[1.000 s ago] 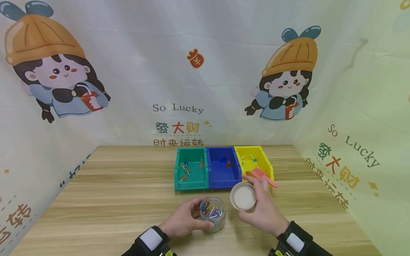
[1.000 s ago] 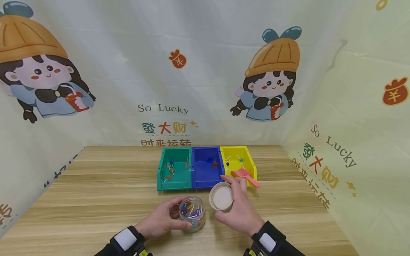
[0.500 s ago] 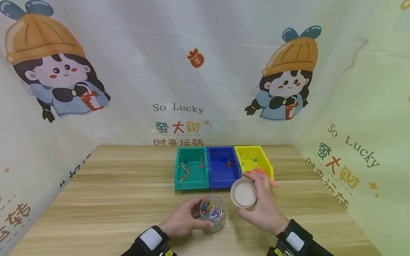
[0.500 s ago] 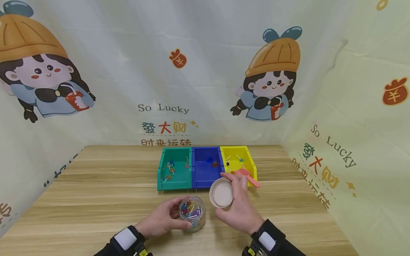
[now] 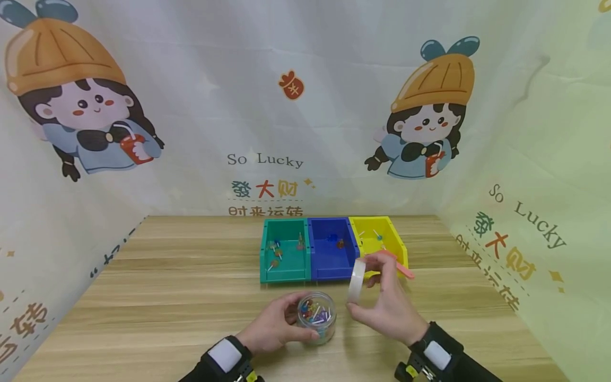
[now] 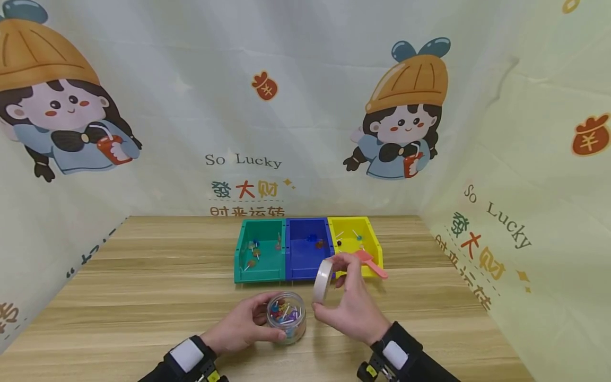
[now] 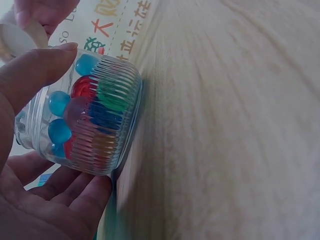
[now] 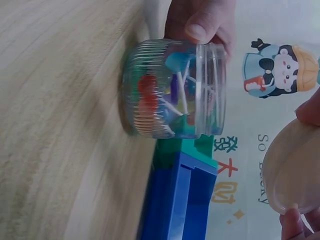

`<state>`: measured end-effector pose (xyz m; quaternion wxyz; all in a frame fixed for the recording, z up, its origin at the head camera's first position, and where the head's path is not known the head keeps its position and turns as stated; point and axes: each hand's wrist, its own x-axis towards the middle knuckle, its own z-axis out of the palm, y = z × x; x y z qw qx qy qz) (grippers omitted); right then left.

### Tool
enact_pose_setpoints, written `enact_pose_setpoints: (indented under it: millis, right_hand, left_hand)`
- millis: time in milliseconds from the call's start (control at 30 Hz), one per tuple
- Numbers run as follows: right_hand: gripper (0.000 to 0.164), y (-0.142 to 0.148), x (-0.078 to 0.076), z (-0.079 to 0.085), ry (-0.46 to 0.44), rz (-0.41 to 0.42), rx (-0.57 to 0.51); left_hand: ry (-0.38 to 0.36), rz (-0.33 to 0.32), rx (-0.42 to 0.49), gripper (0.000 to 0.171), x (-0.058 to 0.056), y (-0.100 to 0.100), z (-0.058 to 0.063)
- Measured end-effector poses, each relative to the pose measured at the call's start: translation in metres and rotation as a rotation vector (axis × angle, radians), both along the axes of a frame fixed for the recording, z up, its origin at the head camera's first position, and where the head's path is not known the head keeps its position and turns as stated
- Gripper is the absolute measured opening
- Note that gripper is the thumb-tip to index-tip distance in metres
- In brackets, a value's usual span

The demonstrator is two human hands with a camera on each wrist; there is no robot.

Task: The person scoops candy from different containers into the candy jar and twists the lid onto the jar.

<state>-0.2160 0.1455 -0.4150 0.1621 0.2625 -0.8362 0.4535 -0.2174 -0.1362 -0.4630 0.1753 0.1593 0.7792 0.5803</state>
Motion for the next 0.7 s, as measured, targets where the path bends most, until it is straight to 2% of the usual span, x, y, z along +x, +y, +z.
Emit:
enact_pose_setpoints:
  millis: [200,400,533,700]
  right_hand:
    - [0.078,-0.009,-0.001,0.009,-0.007,0.03,0.065]
    - [0.054,-0.021,-0.003,0.009,-0.056,0.157,0.131]
    - [0.049,-0.028,-0.004,0.004,-0.079,0.219,0.2]
    - [0.046,-0.033,-0.005,-0.001,-0.068,0.236,0.283]
  left_hand:
    - [0.003,-0.005,0.004,0.081,0.0,-0.001,0.0]
    - [-0.001,-0.017,0.014,0.082,-0.001,-0.001,0.0]
    - [0.012,-0.028,0.015,0.084,-0.002,-0.002,-0.001]
    - [0.032,-0.043,0.033,0.084,-0.003,-0.003,-0.002]
